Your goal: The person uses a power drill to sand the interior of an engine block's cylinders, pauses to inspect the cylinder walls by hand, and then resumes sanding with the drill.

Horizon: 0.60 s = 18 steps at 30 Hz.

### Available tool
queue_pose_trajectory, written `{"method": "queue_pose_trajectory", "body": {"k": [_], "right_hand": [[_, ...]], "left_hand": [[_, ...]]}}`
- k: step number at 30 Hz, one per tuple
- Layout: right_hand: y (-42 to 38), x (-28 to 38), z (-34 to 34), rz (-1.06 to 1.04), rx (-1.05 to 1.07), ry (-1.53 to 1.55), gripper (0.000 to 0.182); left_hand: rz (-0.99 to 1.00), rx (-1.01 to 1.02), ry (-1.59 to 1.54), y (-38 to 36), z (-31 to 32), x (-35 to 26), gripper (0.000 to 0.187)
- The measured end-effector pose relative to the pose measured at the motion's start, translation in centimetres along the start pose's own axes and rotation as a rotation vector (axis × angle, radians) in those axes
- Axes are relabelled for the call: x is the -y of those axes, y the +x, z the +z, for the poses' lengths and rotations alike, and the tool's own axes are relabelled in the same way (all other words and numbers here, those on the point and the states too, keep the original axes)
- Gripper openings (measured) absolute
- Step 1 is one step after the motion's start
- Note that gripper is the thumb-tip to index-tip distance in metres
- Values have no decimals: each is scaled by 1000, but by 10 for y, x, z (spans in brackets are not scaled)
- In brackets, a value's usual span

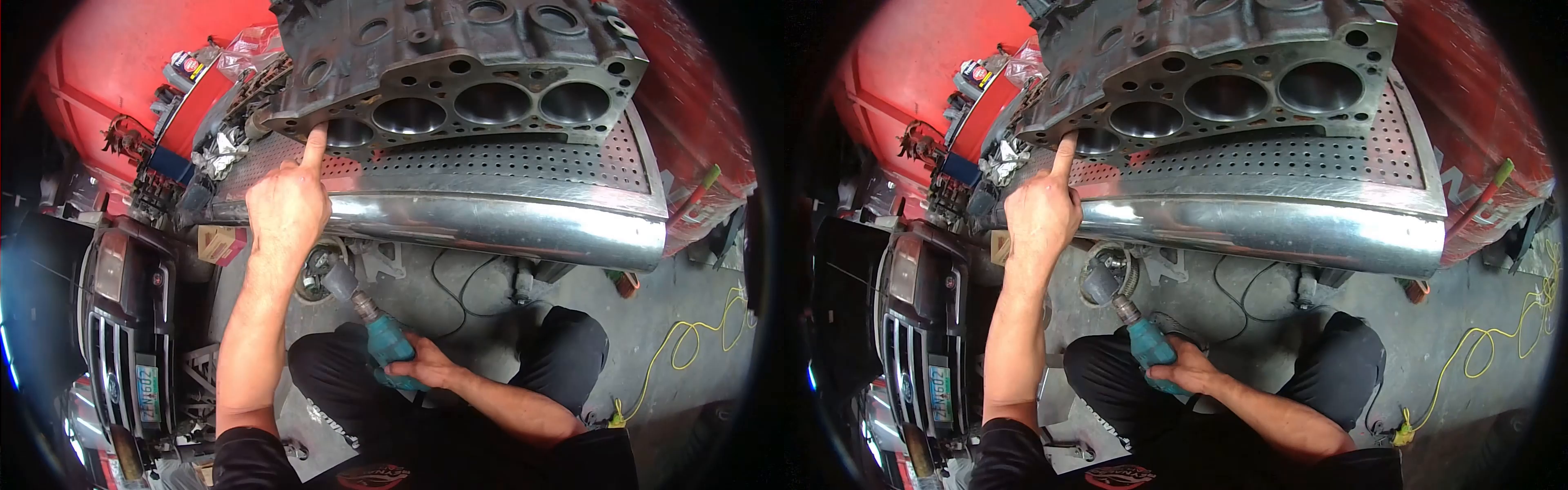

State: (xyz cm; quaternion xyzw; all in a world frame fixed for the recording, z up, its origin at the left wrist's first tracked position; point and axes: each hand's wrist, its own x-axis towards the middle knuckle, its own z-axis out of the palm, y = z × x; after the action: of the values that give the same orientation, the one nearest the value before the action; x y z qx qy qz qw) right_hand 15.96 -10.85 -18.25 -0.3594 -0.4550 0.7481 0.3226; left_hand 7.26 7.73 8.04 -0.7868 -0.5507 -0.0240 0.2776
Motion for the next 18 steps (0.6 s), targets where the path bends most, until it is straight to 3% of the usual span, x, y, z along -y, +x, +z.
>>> {"method": "queue_pose_trajectory", "body": {"k": [2,5,6,9,13,14,15,17,18], "right_hand": [[-2,12,0,6,9,-14,71],[-4,16,2,13,7,-19,71],[-4,13,3,12,2,-24,71],[-3,6,4,25,7,-18,69],[0,1,1,26,15,18,66],[0,-3,0,22,13,11,65],[-2,1,0,36,14,35,64],[-4,11,1,57,12,82,63],[-4,10,0,54,16,92,60]], "left_hand": [[-38,110,-28,1,5,-2,74],[-17,144,-530,0,26,-9,86],[24,169,-704,1,23,-14,90],[-139,433,-1552,-5,10,-29,91],[-129,264,-1885,5,20,-34,79],[-183,194,-1626,13,18,-35,63],[-150,-104,-1132,20,21,-39,43],[-41,-518,-585,23,24,-42,32],[-58,-394,-691,18,24,-45,31]]}}
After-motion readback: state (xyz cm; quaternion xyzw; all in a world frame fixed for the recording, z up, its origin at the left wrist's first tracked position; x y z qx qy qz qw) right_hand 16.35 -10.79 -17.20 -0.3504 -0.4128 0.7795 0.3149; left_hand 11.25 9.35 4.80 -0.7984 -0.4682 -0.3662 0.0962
